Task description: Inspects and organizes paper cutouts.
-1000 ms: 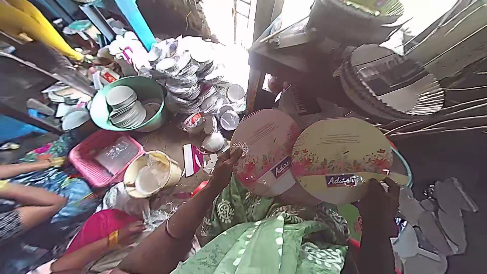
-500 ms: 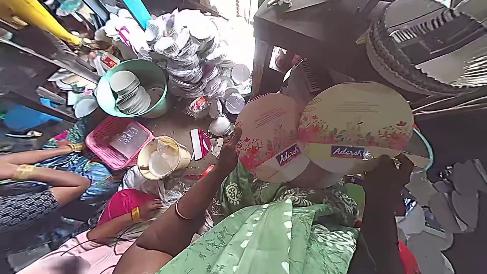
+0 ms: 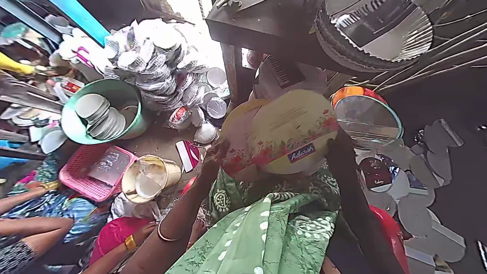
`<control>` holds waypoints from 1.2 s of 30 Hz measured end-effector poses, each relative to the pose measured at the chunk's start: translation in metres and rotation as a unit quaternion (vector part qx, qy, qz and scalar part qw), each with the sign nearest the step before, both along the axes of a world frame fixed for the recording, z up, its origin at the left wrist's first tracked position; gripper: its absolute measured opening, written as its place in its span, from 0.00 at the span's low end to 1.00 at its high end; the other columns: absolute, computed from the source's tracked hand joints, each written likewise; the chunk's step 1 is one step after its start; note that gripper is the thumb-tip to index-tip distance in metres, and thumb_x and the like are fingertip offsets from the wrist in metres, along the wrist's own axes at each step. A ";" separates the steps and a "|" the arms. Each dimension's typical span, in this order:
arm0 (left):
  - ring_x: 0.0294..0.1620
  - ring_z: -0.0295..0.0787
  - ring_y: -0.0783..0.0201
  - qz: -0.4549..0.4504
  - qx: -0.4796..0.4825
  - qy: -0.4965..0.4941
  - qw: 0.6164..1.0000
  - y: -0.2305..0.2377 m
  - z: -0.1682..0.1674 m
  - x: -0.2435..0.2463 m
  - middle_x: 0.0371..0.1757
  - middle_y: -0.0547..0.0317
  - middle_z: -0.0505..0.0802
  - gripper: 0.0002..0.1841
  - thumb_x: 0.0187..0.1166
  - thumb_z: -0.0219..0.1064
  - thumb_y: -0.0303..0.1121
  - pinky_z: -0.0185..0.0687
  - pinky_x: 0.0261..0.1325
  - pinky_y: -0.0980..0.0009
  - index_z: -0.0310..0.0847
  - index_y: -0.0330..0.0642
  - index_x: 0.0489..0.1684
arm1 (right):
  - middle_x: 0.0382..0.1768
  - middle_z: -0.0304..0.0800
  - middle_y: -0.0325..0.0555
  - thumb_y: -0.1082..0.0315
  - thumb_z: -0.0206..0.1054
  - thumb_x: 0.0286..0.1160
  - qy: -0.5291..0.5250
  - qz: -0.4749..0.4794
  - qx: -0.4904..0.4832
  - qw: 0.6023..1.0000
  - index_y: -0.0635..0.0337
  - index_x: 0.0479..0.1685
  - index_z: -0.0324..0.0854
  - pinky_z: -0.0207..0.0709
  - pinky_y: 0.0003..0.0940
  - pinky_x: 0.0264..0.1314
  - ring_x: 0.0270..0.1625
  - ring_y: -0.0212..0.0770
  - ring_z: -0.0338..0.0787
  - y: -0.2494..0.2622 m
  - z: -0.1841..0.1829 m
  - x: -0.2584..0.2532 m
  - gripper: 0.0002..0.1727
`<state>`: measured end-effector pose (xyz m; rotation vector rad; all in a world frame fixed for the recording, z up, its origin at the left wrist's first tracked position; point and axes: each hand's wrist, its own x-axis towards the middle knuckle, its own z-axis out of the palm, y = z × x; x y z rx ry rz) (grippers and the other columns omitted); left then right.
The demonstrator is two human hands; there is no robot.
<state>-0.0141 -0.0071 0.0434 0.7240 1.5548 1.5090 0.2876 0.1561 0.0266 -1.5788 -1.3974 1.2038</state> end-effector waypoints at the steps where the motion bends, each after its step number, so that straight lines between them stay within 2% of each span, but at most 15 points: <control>1: 0.42 0.82 0.91 -0.029 0.001 0.020 0.999 -0.001 0.002 0.002 0.36 0.80 0.88 0.14 0.89 0.48 0.26 0.79 0.52 0.86 0.82 0.39 0.43 | 0.56 0.82 0.55 0.70 0.54 0.86 -0.025 0.048 0.004 0.999 0.71 0.79 0.62 0.85 0.33 0.47 0.47 0.34 0.88 -0.005 -0.001 -0.008 0.25; 3: 0.46 0.83 0.91 -0.080 -0.001 0.041 0.996 -0.003 0.005 0.003 0.41 0.76 0.89 0.14 0.90 0.46 0.27 0.80 0.56 0.86 0.81 0.33 0.48 | 0.58 0.85 0.60 0.72 0.57 0.84 -0.070 0.120 -0.011 0.990 0.75 0.74 0.69 0.81 0.36 0.54 0.52 0.37 0.86 -0.016 0.004 -0.027 0.23; 5: 0.58 0.80 0.89 -0.115 -0.022 0.063 0.991 -0.008 0.006 0.001 0.57 0.63 0.86 0.20 0.91 0.41 0.33 0.75 0.67 0.84 0.73 0.24 0.62 | 0.62 0.84 0.60 0.73 0.59 0.82 -0.048 0.155 -0.028 0.986 0.74 0.75 0.69 0.81 0.33 0.60 0.58 0.35 0.86 -0.027 0.004 -0.040 0.24; 7: 0.69 0.74 0.84 -0.121 -0.057 0.085 0.987 -0.012 0.005 -0.001 0.72 0.47 0.79 0.28 0.92 0.37 0.38 0.68 0.74 0.83 0.59 0.19 0.79 | 0.58 0.86 0.53 0.73 0.61 0.81 0.025 0.163 -0.037 0.986 0.72 0.75 0.68 0.83 0.26 0.56 0.55 0.29 0.88 -0.033 -0.001 -0.041 0.24; 10: 0.72 0.74 0.81 -0.087 -0.091 0.076 0.989 -0.016 0.005 -0.003 0.76 0.47 0.78 0.30 0.93 0.35 0.42 0.69 0.76 0.80 0.56 0.25 0.84 | 0.51 0.89 0.47 0.72 0.63 0.79 0.058 0.186 -0.051 0.979 0.71 0.71 0.69 0.85 0.27 0.50 0.48 0.27 0.90 -0.033 -0.001 -0.033 0.23; 13: 0.65 0.79 0.82 -0.063 -0.093 0.053 0.992 -0.017 0.007 0.001 0.69 0.56 0.82 0.30 0.92 0.38 0.43 0.75 0.70 0.79 0.57 0.27 0.83 | 0.51 0.89 0.51 0.70 0.63 0.81 0.033 0.199 -0.070 0.977 0.72 0.70 0.70 0.86 0.30 0.51 0.48 0.32 0.90 -0.034 0.010 -0.028 0.22; 16: 0.54 0.84 0.86 -0.046 -0.060 0.041 0.996 -0.018 0.004 0.003 0.54 0.73 0.87 0.25 0.91 0.44 0.41 0.82 0.62 0.81 0.62 0.29 0.76 | 0.50 0.88 0.51 0.69 0.65 0.80 0.037 0.196 -0.056 0.978 0.71 0.65 0.75 0.84 0.30 0.53 0.48 0.31 0.89 -0.038 0.011 -0.023 0.19; 18: 0.47 0.89 0.87 -0.042 0.003 0.031 0.999 -0.014 -0.001 0.005 0.42 0.85 0.92 0.14 0.89 0.45 0.36 0.86 0.58 0.81 0.72 0.40 0.59 | 0.51 0.89 0.51 0.68 0.67 0.79 0.025 0.191 -0.035 0.981 0.69 0.61 0.78 0.83 0.30 0.55 0.50 0.32 0.88 -0.041 0.015 -0.014 0.17; 22: 0.42 0.92 0.84 -0.051 0.057 -0.021 0.997 -0.015 -0.001 0.001 0.37 0.85 0.96 0.18 0.85 0.48 0.29 0.88 0.53 0.80 0.85 0.61 0.37 | 0.81 0.72 0.58 0.65 0.70 0.75 0.001 0.223 0.065 0.973 0.69 0.65 0.83 0.82 0.37 0.66 0.70 0.44 0.84 -0.040 0.016 -0.004 0.22; 25: 0.41 0.92 0.85 -0.093 0.098 -0.056 0.989 -0.016 -0.006 -0.005 0.37 0.82 0.97 0.13 0.78 0.63 0.34 0.87 0.50 0.82 0.92 0.69 0.32 | 0.67 0.84 0.62 0.66 0.67 0.78 -0.010 0.234 0.087 0.968 0.73 0.66 0.80 0.82 0.33 0.66 0.63 0.43 0.89 -0.044 0.018 -0.003 0.23; 27: 0.42 0.92 0.84 -0.110 0.123 -0.046 0.985 -0.014 -0.008 -0.008 0.39 0.81 0.97 0.13 0.76 0.65 0.34 0.87 0.50 0.81 0.94 0.70 0.35 | 0.57 0.89 0.63 0.66 0.65 0.78 -0.014 0.221 0.108 0.969 0.77 0.62 0.81 0.81 0.29 0.62 0.57 0.39 0.90 -0.051 0.017 -0.008 0.22; 30: 0.62 0.86 0.82 -0.111 0.165 0.034 0.979 -0.008 -0.023 -0.015 0.59 0.81 0.94 0.13 0.81 0.62 0.38 0.81 0.68 0.76 0.91 0.61 0.55 | 0.51 0.90 0.58 0.70 0.67 0.77 -0.007 0.170 0.122 0.978 0.76 0.62 0.77 0.83 0.29 0.57 0.51 0.34 0.90 -0.060 0.022 -0.007 0.20; 32: 0.82 0.71 0.71 -0.105 0.194 0.090 0.971 -0.003 -0.032 -0.023 0.79 0.67 0.82 0.23 0.88 0.55 0.45 0.64 0.85 0.66 0.82 0.42 0.71 | 0.48 0.88 0.46 0.71 0.69 0.73 0.013 0.105 0.176 0.979 0.72 0.65 0.74 0.84 0.26 0.51 0.45 0.26 0.87 -0.057 0.032 0.014 0.23; 35: 0.80 0.72 0.69 -0.003 0.164 0.081 0.983 0.003 -0.029 -0.027 0.82 0.50 0.74 0.26 0.81 0.45 0.27 0.68 0.82 0.69 0.63 0.20 0.77 | 0.58 0.85 0.37 0.73 0.66 0.75 -0.034 -0.016 0.258 0.965 0.72 0.74 0.68 0.80 0.18 0.60 0.55 0.16 0.83 -0.036 0.067 0.087 0.27; 36: 0.74 0.77 0.72 0.039 0.135 0.059 0.988 0.005 -0.026 -0.027 0.80 0.52 0.75 0.28 0.78 0.45 0.22 0.75 0.75 0.71 0.56 0.21 0.82 | 0.59 0.83 0.47 0.77 0.62 0.75 -0.061 -0.044 0.280 0.957 0.80 0.72 0.65 0.78 0.19 0.62 0.58 0.21 0.82 -0.031 0.077 0.118 0.26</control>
